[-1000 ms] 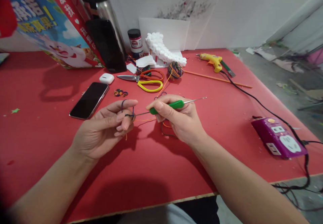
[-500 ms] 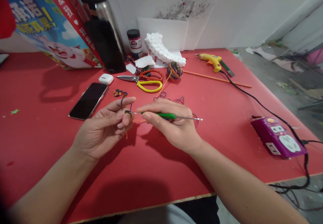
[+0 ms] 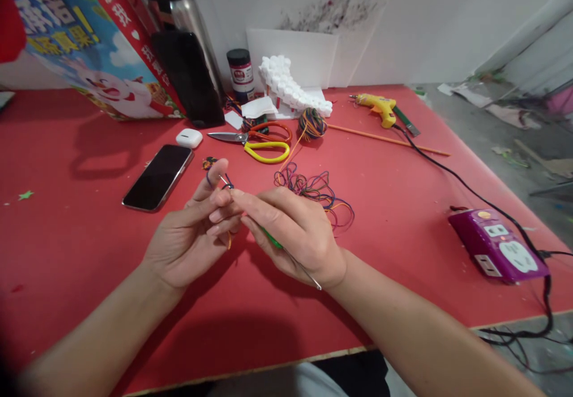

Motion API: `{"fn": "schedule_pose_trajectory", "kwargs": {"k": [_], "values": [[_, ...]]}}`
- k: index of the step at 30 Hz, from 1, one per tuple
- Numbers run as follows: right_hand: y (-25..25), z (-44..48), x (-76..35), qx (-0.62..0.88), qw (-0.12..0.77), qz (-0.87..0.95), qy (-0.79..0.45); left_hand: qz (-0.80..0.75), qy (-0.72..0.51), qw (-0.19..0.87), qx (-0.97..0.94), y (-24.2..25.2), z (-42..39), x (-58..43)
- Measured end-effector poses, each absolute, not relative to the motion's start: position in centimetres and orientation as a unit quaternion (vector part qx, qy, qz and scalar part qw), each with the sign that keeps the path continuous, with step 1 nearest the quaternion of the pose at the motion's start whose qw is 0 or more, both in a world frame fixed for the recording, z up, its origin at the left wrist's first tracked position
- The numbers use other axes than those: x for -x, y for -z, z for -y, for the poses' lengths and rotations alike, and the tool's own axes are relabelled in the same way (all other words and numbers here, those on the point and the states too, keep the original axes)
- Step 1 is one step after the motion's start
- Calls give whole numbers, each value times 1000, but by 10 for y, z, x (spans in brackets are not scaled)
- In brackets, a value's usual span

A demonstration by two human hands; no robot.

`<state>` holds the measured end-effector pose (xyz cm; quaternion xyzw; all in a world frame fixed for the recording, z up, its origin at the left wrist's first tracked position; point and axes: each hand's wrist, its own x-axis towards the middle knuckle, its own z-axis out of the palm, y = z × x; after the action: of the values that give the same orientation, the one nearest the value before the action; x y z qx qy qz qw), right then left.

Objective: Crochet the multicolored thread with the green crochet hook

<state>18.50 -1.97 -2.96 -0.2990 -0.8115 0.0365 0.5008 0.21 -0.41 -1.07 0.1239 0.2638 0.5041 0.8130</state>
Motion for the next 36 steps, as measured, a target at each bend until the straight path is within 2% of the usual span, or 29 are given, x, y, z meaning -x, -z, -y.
{"fn": "schedule_pose_trajectory", "kwargs": {"k": [6, 17, 28, 36], "values": [[30, 22, -183, 321, 494, 808, -6, -266, -509, 807, -135, 10, 4, -2], [26, 18, -185, 341, 514, 778, -120, -314, -468, 805, -187, 7, -5, 7], [32, 23, -181, 356, 476, 804, 12, -291, -478, 821, -113, 11, 0, -1], [32, 24, -180, 368, 455, 810, 43, -307, -486, 815, -79, 6, 3, -5]]}}
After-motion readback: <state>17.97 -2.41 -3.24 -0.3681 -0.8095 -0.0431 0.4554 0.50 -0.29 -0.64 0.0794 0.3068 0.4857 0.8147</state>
